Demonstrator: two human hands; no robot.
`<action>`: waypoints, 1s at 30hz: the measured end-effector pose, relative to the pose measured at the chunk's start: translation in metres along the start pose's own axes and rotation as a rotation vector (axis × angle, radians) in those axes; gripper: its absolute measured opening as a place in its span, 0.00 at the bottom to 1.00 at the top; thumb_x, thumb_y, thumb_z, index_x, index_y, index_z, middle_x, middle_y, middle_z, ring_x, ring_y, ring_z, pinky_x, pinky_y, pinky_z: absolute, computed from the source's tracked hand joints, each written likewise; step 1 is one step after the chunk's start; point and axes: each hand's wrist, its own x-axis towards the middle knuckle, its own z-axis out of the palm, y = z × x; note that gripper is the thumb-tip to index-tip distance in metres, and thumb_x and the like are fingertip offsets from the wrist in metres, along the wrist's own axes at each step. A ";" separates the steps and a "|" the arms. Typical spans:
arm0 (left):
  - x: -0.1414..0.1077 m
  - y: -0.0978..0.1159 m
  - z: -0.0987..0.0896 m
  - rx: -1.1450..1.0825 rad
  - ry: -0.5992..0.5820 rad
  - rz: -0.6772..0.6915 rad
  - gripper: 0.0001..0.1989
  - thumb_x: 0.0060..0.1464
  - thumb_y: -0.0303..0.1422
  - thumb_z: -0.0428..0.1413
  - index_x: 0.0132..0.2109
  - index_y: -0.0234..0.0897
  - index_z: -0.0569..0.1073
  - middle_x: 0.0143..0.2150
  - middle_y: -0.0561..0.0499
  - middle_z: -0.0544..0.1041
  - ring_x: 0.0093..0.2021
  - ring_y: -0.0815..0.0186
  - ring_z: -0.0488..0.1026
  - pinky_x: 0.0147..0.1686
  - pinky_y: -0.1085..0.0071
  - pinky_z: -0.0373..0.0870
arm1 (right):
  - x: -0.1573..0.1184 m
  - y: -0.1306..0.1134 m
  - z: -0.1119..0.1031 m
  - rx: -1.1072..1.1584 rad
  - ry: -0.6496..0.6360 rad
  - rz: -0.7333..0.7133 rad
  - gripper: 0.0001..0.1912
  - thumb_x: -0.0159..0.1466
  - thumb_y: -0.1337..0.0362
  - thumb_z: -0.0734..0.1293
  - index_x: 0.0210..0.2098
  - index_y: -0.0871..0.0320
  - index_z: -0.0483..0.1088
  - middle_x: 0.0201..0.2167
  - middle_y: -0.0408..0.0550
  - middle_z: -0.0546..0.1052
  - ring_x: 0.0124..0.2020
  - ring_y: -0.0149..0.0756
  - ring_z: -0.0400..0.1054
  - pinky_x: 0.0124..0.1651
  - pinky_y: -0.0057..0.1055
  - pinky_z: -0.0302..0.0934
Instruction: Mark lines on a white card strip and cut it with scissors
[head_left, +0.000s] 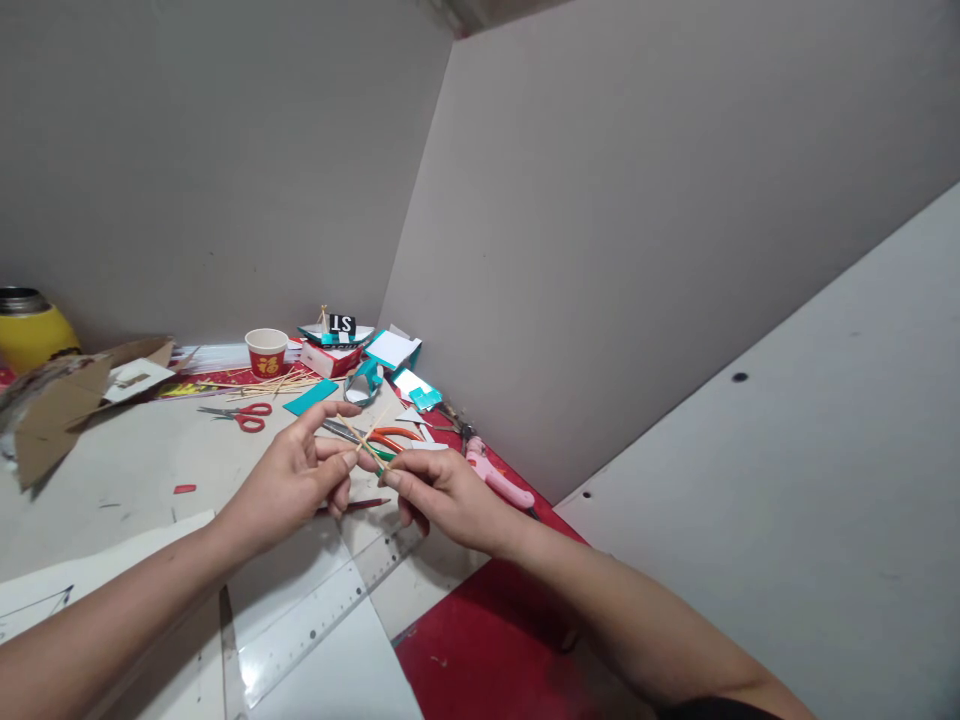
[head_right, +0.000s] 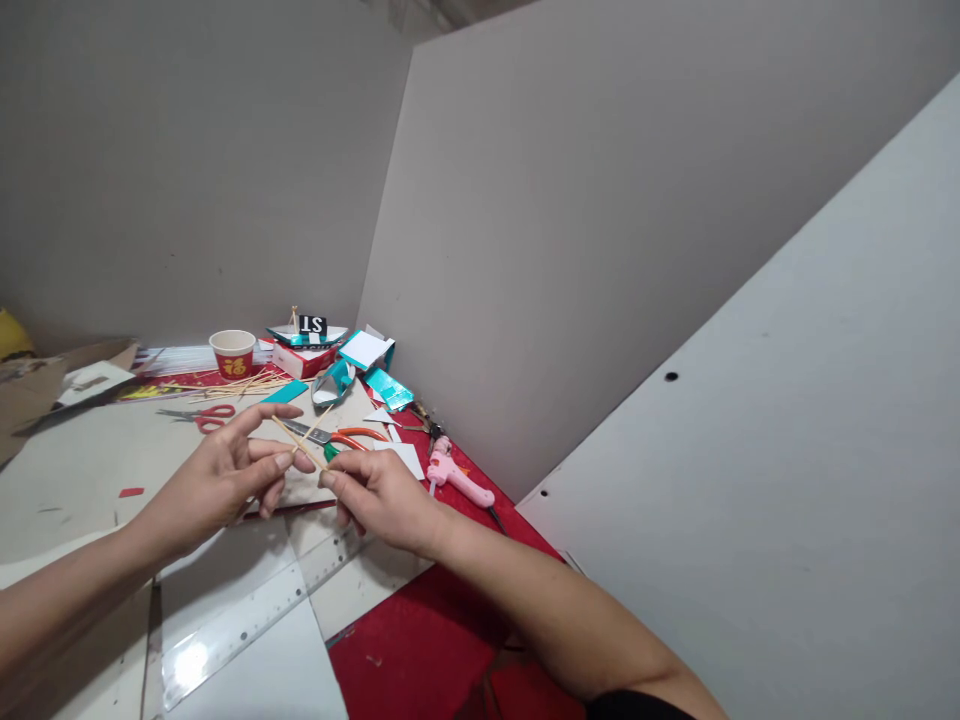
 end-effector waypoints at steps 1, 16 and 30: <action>0.000 0.000 0.000 -0.001 -0.002 -0.003 0.23 0.56 0.38 0.57 0.55 0.40 0.59 0.30 0.52 0.78 0.18 0.73 0.64 0.17 0.79 0.58 | 0.001 0.000 0.000 0.022 -0.002 0.016 0.17 0.67 0.54 0.62 0.26 0.58 0.65 0.17 0.39 0.69 0.14 0.26 0.60 0.18 0.22 0.54; 0.001 0.000 0.000 0.004 -0.013 -0.098 0.10 0.52 0.38 0.58 0.37 0.38 0.67 0.17 0.58 0.71 0.12 0.76 0.57 0.13 0.80 0.51 | 0.002 0.007 0.003 0.138 -0.006 0.025 0.16 0.66 0.50 0.63 0.34 0.57 0.65 0.20 0.41 0.74 0.17 0.29 0.66 0.20 0.25 0.60; 0.000 0.001 0.002 -0.016 -0.015 -0.034 0.30 0.53 0.38 0.58 0.59 0.39 0.57 0.31 0.52 0.78 0.18 0.73 0.64 0.17 0.78 0.57 | 0.000 0.006 0.002 0.155 -0.040 0.060 0.17 0.66 0.49 0.63 0.33 0.56 0.65 0.17 0.38 0.72 0.14 0.27 0.64 0.19 0.23 0.57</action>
